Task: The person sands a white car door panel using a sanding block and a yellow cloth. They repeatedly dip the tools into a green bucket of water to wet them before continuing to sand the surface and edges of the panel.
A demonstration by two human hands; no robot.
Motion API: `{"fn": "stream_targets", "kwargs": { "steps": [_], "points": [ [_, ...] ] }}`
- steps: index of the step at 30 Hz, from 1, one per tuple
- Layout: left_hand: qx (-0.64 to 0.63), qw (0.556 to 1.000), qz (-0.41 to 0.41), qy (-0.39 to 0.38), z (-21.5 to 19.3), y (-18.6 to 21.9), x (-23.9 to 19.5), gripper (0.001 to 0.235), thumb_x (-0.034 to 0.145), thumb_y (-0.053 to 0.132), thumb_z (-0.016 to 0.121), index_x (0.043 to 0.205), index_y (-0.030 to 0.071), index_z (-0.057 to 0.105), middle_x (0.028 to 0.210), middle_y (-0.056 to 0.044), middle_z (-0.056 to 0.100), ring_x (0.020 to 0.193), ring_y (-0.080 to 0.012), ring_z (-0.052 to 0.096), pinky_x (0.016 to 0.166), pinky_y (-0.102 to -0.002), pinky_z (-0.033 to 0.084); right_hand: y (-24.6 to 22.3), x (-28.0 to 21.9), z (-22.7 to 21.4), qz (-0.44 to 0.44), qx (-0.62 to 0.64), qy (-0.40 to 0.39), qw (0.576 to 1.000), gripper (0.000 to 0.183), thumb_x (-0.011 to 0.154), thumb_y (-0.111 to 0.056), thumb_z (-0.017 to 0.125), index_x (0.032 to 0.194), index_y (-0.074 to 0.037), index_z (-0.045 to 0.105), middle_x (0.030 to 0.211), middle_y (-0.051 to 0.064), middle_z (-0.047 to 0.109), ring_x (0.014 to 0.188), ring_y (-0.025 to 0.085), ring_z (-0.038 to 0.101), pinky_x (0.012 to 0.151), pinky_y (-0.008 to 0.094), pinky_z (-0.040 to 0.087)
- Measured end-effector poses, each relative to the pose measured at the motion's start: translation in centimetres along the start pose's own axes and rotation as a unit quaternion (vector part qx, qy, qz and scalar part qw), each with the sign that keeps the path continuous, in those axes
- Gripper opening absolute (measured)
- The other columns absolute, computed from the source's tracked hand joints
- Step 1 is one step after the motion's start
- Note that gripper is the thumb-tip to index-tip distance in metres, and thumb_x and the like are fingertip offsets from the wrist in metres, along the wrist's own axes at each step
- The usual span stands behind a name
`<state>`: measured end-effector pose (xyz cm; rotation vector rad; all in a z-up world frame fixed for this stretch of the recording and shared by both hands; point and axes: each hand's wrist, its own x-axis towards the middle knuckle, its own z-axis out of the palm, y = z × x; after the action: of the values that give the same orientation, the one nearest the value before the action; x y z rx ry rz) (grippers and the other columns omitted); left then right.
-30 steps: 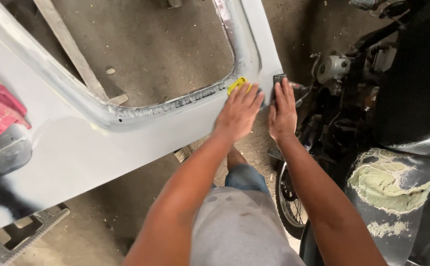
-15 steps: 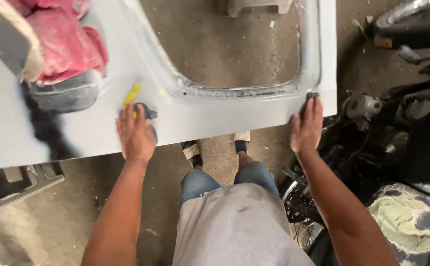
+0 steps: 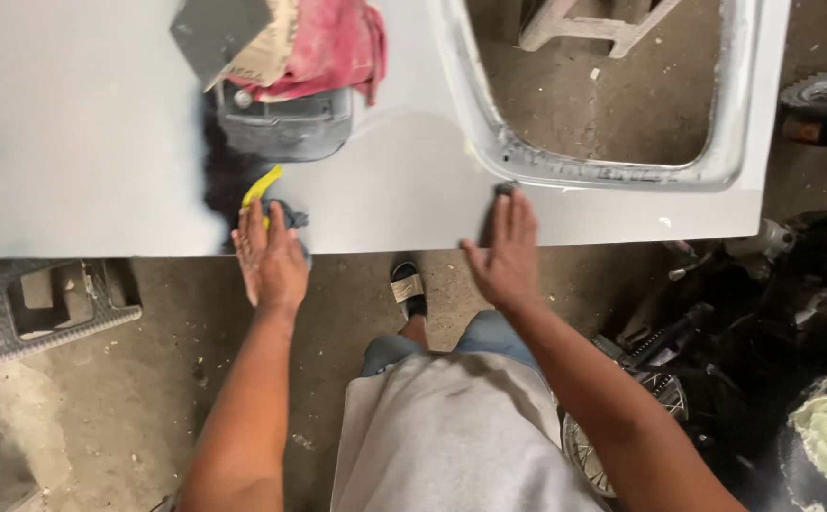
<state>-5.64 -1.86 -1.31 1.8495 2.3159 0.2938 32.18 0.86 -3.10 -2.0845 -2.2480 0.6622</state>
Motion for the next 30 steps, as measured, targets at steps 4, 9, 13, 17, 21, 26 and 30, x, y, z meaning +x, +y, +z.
{"fn": "stream_targets", "kwargs": {
  "steps": [4,9,13,17,21,26,30],
  "points": [
    [0.005,1.0,0.026,0.012,-1.2,0.3,-0.2,0.051,0.106,0.024,0.058,0.154,0.007,0.051,0.168,-0.017,0.032,0.156,-0.0358,0.027,0.128,-0.051,0.019,-10.4,1.3,0.7,-0.093,0.003,-0.017,0.996,0.098,0.103,-0.068,0.032,0.161,0.001,-0.009,0.169,0.024,-0.016,0.158,0.038,-0.009,0.128,0.05,-0.003],
    [-0.006,0.997,0.081,-0.015,-2.5,-0.6,0.3,0.052,0.104,0.023,0.06,0.152,0.005,0.052,0.167,-0.017,0.033,0.155,-0.0363,0.028,0.127,-0.053,0.02,-10.0,0.4,0.8,-0.239,-0.044,-0.068,0.968,0.09,0.107,-0.063,0.031,0.162,-0.004,-0.008,0.172,0.02,-0.006,0.16,0.034,-0.003,0.129,0.045,-0.001],
    [-0.006,0.996,0.09,0.002,-1.9,-0.9,0.4,0.051,0.103,0.023,0.062,0.151,0.006,0.053,0.166,-0.018,0.034,0.154,-0.0376,0.029,0.126,-0.054,0.023,2.3,-2.6,0.0,-0.11,-0.086,-0.031,0.99,0.09,0.102,-0.059,0.037,0.166,-0.009,-0.003,0.175,0.018,0.0,0.162,0.03,0.002,0.131,0.044,0.001],
    [-0.01,0.997,0.076,0.018,-1.5,-0.8,0.1,0.05,0.104,0.022,0.061,0.152,0.007,0.054,0.165,-0.017,0.036,0.154,-0.0379,0.031,0.126,-0.055,0.024,8.0,-4.4,-1.4,0.13,-0.02,0.053,0.99,0.092,0.102,-0.069,0.027,0.165,-0.009,-0.003,0.174,0.019,-0.004,0.162,0.034,-0.001,0.129,0.046,-0.001],
    [-0.01,0.995,0.093,0.024,-1.8,-0.9,0.1,0.049,0.105,0.022,0.061,0.151,0.007,0.054,0.165,-0.017,0.036,0.154,-0.0386,0.031,0.126,-0.055,0.024,1.9,-4.6,1.5,0.142,0.072,0.119,0.98,0.099,0.097,-0.075,0.026,0.166,-0.012,-0.007,0.174,0.017,-0.006,0.161,0.032,0.0,0.129,0.047,-0.003],
    [-0.013,0.996,0.09,0.017,-1.7,-0.9,0.2,0.049,0.104,0.022,0.06,0.15,0.006,0.054,0.166,-0.019,0.035,0.155,-0.0382,0.03,0.126,-0.056,0.023,-6.8,-5.6,3.8,-0.122,0.072,0.11,0.984,0.088,0.108,-0.06,0.035,0.165,-0.012,-0.012,0.173,0.022,-0.003,0.161,0.038,0.0,0.13,0.052,0.0],
    [-0.009,0.996,0.093,0.009,-1.6,-0.7,0.2,0.048,0.105,0.021,0.06,0.151,0.006,0.053,0.167,-0.018,0.035,0.156,-0.0385,0.029,0.127,-0.055,0.023,0.0,-5.4,3.4,-0.164,0.048,0.066,0.983,0.084,0.106,-0.058,0.034,0.165,-0.012,-0.004,0.174,0.021,0.004,0.162,0.037,0.007,0.132,0.051,0.005]
  ]
}}
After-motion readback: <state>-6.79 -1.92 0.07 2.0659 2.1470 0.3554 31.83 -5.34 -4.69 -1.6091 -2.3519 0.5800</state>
